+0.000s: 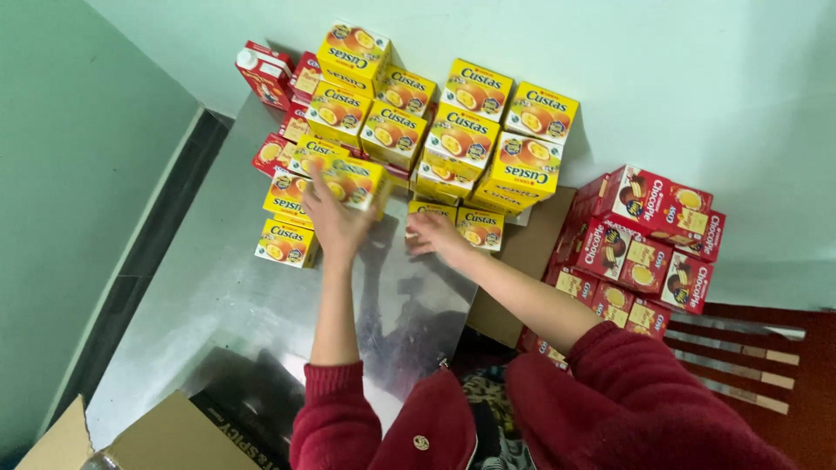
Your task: Organizing and stacking various snack boxes on a metal table.
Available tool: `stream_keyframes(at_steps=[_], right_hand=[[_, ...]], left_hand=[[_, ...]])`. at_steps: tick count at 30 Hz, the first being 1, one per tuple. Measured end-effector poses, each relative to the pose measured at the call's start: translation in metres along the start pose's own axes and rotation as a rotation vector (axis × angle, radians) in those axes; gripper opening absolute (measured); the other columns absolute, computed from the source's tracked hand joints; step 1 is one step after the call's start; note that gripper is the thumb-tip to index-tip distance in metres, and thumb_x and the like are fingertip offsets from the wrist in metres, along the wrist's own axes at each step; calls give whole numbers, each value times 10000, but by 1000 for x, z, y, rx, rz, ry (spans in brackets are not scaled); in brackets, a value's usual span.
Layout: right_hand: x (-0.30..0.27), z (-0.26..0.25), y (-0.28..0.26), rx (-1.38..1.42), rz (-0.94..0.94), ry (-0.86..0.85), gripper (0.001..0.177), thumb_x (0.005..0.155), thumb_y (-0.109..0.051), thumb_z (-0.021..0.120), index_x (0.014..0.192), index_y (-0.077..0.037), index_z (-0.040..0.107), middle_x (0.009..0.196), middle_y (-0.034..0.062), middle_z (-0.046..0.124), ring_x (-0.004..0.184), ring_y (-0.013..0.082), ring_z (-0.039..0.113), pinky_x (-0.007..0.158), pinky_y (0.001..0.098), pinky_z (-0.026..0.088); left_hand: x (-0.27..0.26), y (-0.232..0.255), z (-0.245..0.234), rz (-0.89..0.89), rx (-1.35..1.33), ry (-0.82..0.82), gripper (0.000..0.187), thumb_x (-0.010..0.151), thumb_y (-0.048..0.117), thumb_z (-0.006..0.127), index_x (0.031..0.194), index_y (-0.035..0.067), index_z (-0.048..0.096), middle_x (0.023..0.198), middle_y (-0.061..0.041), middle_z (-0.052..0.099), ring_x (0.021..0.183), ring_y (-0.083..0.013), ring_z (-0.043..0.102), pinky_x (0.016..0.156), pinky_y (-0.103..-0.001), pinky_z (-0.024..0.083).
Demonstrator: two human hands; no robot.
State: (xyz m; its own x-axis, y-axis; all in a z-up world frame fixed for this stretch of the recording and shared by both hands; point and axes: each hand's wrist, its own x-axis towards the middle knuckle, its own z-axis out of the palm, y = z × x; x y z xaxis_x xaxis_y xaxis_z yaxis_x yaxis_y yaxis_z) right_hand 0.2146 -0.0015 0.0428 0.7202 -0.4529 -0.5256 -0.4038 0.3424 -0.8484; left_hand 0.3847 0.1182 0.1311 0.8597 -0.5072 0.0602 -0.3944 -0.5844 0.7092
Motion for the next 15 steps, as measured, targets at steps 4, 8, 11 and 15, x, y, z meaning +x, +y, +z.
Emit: stream_keyframes(at_steps=[4,8,11,15], right_hand=[[-43,-6,-16,417,19,-12,823,1054,-543,774,1591,-4,461,1364,207,642,1170,373,772,915,514,704],[-63,-41,13,325,28,56,881,1003,-388,897,1627,23,430,1236,141,631,1078,300,785,854,435,711],[-72,-75,48,138,-15,206,940,959,-282,935,1652,69,405,1174,131,615,979,219,744,788,352,715],[-61,-125,101,62,-93,391,802,964,-153,898,1614,67,483,1200,170,605,1017,223,719,810,356,705]], left_hand=[[-69,13,38,-6,67,-110,1531,564,283,1084,1781,86,177,1552,-341,416,1414,-566,443,1176,-658,460],[-119,21,95,-47,42,-116,1400,640,247,1054,1749,40,226,1551,-370,406,1420,-571,447,1157,-640,483],[-148,39,113,-21,-99,-229,1409,693,203,1039,1789,73,162,1612,-377,333,1494,-594,367,1123,-678,509],[-167,45,145,176,-207,-349,1283,807,118,950,1795,65,133,1680,-434,222,1557,-631,286,1185,-678,468]])
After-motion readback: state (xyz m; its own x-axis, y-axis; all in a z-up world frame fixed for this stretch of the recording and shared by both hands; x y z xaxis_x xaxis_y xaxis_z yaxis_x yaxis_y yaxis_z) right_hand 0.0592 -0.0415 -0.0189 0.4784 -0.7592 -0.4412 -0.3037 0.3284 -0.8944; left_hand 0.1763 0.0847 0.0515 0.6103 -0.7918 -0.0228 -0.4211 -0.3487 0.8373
